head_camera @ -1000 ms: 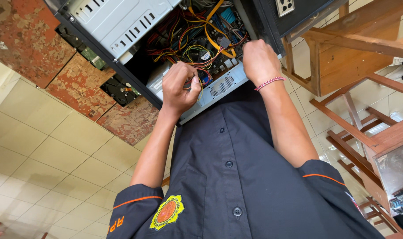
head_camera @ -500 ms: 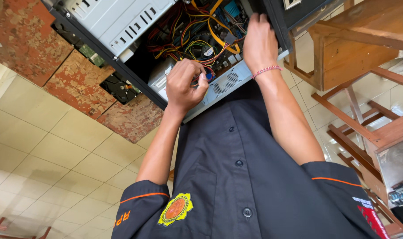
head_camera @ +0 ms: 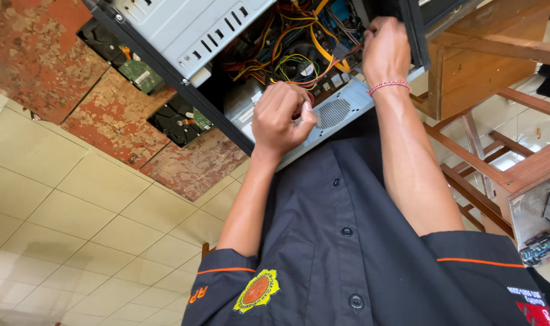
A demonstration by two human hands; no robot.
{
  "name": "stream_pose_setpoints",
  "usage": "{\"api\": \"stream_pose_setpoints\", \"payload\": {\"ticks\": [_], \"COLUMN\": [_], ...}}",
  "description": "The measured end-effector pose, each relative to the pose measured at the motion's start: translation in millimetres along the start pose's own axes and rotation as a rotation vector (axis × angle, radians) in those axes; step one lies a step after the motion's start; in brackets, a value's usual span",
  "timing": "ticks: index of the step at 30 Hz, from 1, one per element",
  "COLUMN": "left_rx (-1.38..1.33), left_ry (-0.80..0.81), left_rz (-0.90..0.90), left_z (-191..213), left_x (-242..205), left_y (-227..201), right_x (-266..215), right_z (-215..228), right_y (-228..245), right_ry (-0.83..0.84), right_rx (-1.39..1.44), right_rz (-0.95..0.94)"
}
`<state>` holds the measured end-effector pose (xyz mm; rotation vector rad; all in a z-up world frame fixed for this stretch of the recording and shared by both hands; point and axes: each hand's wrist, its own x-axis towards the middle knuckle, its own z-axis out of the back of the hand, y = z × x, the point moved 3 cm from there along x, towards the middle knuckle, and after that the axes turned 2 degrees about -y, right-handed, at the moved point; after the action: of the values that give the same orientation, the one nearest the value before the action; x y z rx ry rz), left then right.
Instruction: The person works inside an open desktop computer case, using both hands to connect and disconnect various internal cables and connectors. They repeatedly reach into the case to adjust wiring near the motherboard and power supply, then briefly handle the side panel before continuing to manipulate the internal components.
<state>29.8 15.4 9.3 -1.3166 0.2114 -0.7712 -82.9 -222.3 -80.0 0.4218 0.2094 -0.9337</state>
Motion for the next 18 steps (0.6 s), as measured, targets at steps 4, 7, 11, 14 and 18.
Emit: {"api": "stream_pose_setpoints", "payload": {"ticks": [4, 7, 11, 14, 18], "left_rx": [-0.011, 0.000, -0.001, -0.004, -0.001], "left_ry": [0.000, 0.001, -0.007, 0.002, -0.004], "left_rz": [0.011, 0.006, 0.006, 0.004, 0.005], "left_z": [4, 5, 5, 5, 5], "left_x": [2, 1, 1, -1, -3], "left_y": [1, 4, 6, 8, 9], "right_x": [0, 2, 3, 7, 12], "right_z": [-3, -12, -15, -16, -20], "right_y": [1, -9, -19, -18, -25], "right_ry": [-0.043, -0.114, -0.142, -0.129, -0.105], "right_rx": [-0.086, -0.149, -0.243, -0.338, -0.384], "right_rz": [0.064, 0.158, 0.100, 0.115, 0.105]}}
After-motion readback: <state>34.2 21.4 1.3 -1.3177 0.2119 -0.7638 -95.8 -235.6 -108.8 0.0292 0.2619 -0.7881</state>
